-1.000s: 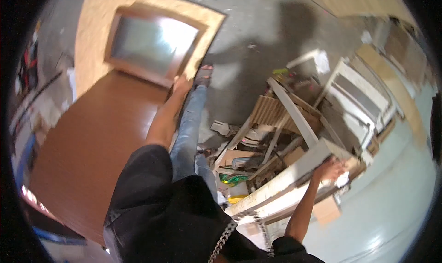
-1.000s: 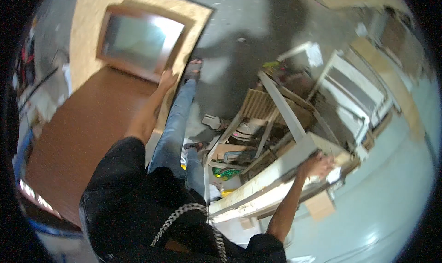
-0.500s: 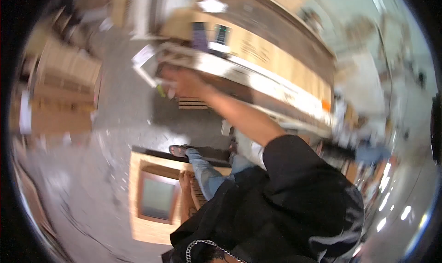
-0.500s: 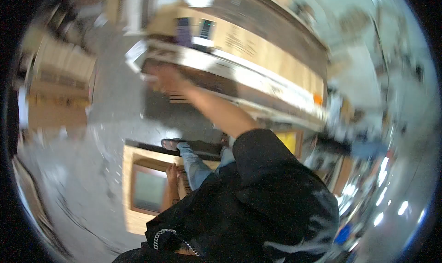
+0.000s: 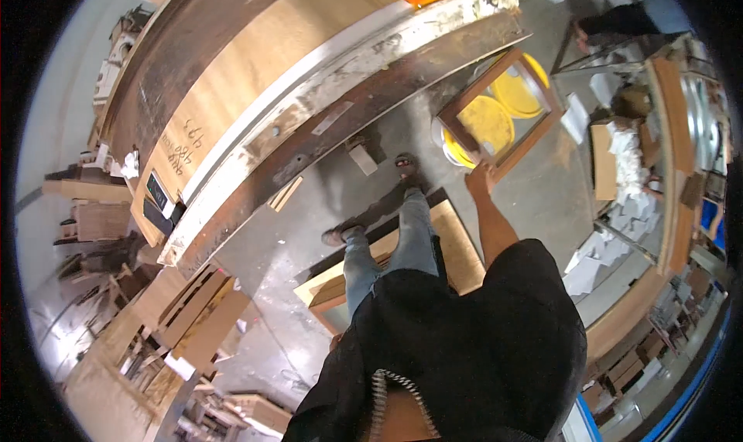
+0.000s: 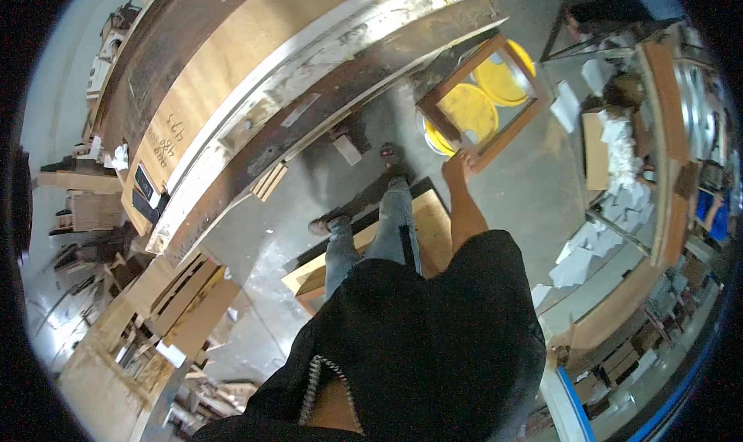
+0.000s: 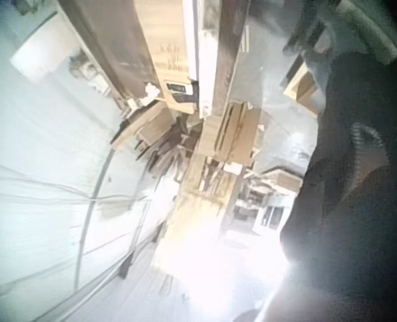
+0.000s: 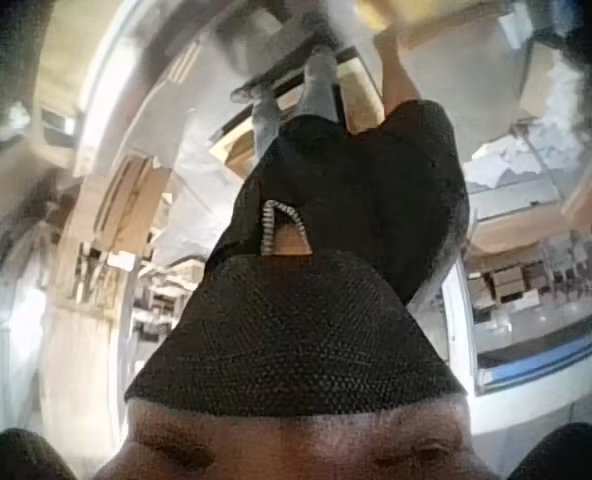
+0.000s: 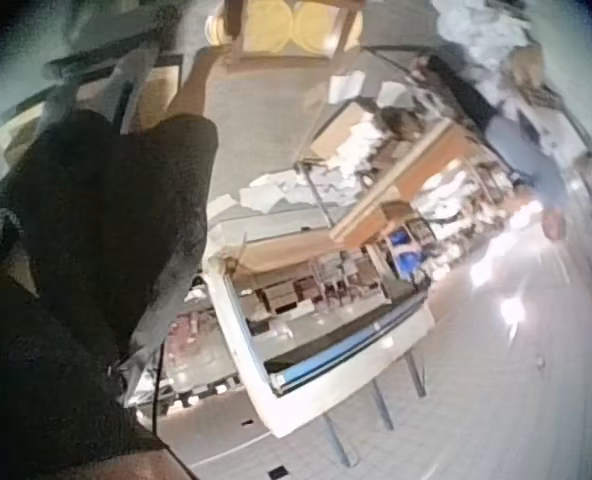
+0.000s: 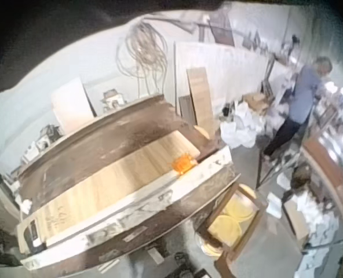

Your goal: The person handles wood-framed glass panels, placing them on a workbench and turning them over by hand.

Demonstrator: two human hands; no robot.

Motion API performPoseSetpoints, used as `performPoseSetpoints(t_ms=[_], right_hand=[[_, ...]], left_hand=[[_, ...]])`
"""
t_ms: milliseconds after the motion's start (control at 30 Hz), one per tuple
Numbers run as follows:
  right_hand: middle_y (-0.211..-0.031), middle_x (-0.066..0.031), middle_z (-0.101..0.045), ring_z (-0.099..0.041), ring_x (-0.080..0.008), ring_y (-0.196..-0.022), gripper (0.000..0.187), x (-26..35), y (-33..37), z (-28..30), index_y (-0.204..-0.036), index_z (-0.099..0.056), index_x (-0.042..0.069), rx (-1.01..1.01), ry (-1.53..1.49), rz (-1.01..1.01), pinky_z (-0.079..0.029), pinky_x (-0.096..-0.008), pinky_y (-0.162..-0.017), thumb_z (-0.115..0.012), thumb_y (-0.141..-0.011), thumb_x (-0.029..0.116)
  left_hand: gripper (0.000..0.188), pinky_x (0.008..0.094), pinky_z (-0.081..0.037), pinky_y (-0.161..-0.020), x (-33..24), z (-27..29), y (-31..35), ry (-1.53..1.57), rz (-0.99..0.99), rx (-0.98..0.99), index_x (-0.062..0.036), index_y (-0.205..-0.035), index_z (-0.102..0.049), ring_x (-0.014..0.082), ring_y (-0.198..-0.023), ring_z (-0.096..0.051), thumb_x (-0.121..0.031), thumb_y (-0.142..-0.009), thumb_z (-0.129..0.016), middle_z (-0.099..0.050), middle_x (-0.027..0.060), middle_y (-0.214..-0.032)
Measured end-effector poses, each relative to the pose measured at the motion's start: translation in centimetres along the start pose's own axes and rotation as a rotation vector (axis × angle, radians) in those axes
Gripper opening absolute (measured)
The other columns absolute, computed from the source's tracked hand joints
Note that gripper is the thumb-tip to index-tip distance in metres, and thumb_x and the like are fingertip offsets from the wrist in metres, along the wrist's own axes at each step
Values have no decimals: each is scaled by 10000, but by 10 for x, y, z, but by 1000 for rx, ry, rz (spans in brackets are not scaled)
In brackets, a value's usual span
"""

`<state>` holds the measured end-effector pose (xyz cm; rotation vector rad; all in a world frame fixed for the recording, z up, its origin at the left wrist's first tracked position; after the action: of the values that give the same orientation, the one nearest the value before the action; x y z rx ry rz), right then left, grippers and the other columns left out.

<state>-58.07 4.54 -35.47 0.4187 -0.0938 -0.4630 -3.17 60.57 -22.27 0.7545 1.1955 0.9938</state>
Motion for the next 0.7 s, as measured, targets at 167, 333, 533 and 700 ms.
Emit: performPoseSetpoints(t_ms=[167, 333, 533, 700], right_hand=[[-1311, -228, -424, -368, -387, -1217, 698, 7, -98, -70, -1386, -298, -30, 4, -5, 28, -310, -538, -992, -583, -830, 282], [-1181, -230, -521, -458, -399, -1123, 493, 39, -112, -94, -1303, -450, -55, 20, 453, 269, -378, -532, -932, -511, -882, 196], [-1209, -220, -500, -517, -351, -1087, 505, 14, -67, -88, -1316, -410, 4, 78, 1, 319, -446, -431, -913, -561, -869, 183], [-1016, -206, -567, -575, -311, -912, 406, 61, 39, -3, -1163, -498, -51, -183, 272, 464, -488, -404, -758, -570, -806, 127]], left_hand=[[365, 271, -510, -660, -120, 48, 81, -138, 324, -115, -22, -1225, -515, 162, -765, -630, -249, -941, -552, -656, 105, -915], [406, 343, -536, -641, -188, 72, 133, 12, 471, -401, -2, -1201, -488, 227, -737, -651, -294, -927, -560, -645, 142, -906], [409, 325, -508, -739, -169, 57, 85, -544, 310, -136, 38, -1148, -577, 231, -840, -647, -277, -888, -585, -668, 165, -964], [525, 342, -522, -739, -230, -16, 64, -6, 214, -221, 59, -1238, -484, 236, -863, -645, -333, -909, -604, -654, 191, -998]])
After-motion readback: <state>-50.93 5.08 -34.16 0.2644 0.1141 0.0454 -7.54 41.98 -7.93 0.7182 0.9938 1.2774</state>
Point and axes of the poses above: each hand's wrist, its own y-axis away from the middle knuckle, its own z-axis out of the back of the hand, x = y × z, the point moved 8 cm from there along -y, towards the middle knuckle
